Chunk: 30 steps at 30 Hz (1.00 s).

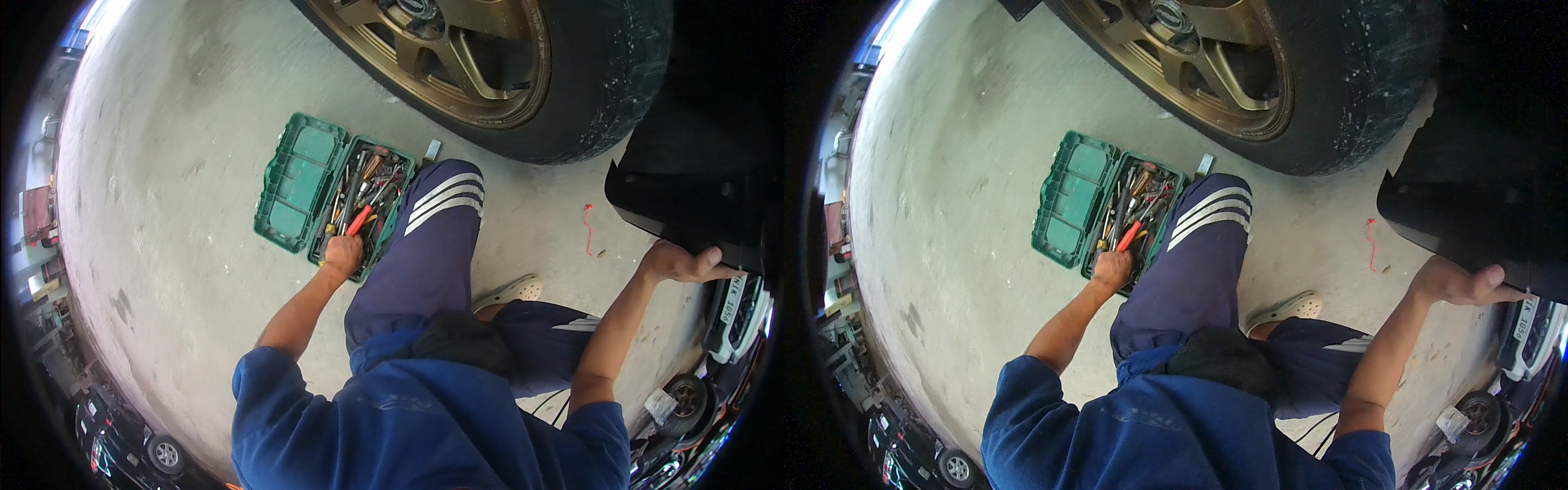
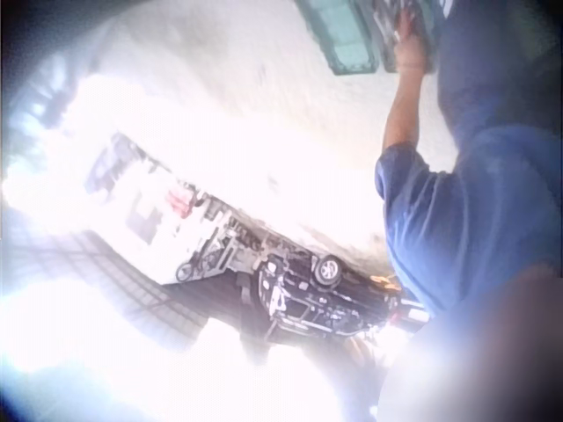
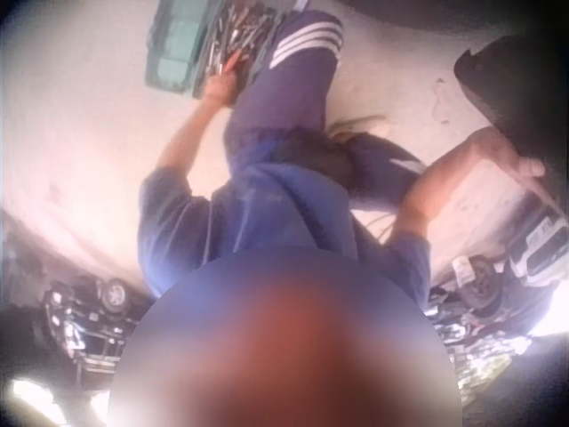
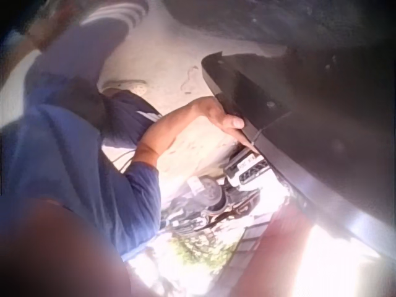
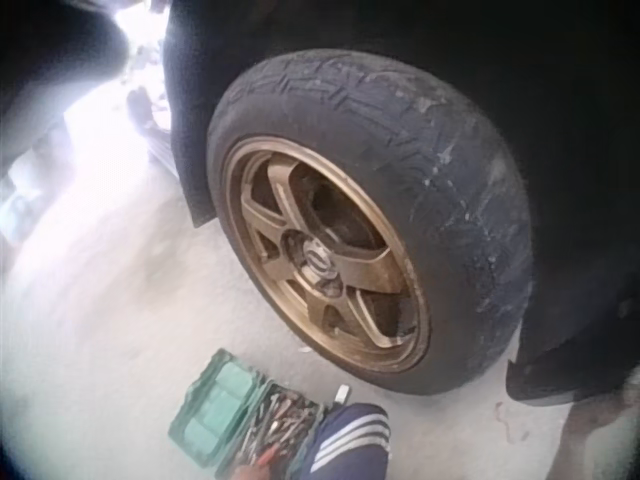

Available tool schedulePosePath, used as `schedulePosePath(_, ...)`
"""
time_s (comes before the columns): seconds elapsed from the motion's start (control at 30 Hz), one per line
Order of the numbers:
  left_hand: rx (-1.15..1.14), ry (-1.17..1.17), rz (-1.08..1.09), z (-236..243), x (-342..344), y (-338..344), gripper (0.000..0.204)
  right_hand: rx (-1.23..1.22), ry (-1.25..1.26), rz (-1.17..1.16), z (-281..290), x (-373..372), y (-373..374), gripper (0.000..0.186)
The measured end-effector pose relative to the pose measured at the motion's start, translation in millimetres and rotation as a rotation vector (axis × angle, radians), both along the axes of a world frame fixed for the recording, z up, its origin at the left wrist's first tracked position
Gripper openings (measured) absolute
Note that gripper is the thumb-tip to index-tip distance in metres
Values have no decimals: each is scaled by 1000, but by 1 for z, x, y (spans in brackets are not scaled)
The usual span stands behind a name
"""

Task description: The person selects tools from a green toolbox and uses a screwdriver to tighten screws on the lower front bumper near the wheel. They repeatedly reach for tools, adjust the bumper area, and continue fastening screws.

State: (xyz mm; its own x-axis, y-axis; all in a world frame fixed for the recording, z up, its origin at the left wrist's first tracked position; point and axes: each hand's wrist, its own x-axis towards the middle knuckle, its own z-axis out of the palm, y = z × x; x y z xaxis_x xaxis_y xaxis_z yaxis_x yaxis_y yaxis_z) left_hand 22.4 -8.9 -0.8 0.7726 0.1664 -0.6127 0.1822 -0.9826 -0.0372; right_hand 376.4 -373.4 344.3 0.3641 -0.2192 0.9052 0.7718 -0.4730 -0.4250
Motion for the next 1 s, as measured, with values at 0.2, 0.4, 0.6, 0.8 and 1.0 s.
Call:
schedulePosePath(0.2, -86, 99, -143, 11, 23, 12, 17, 35, 19, -6, 2, -3, 4, 103)
schedulePosePath(0.4, -116, -36, 171, -7, -9, 3, 18, -38, 42, -78, 6, -10, 8, 102)
schedulePosePath(0.6, -83, -159, 289, -26, -16, -1, 20, 8, -3, -144, 11, -12, 16, 103)
schedulePosePath(0.8, -136, -252, 241, -21, -31, 4, 15, 7, 13, -114, 6, -14, 16, 103)
schedulePosePath(1.0, -343, -282, 416, 63, -28, 17, 31, 35, 31, -212, -10, -7, 3, 94)
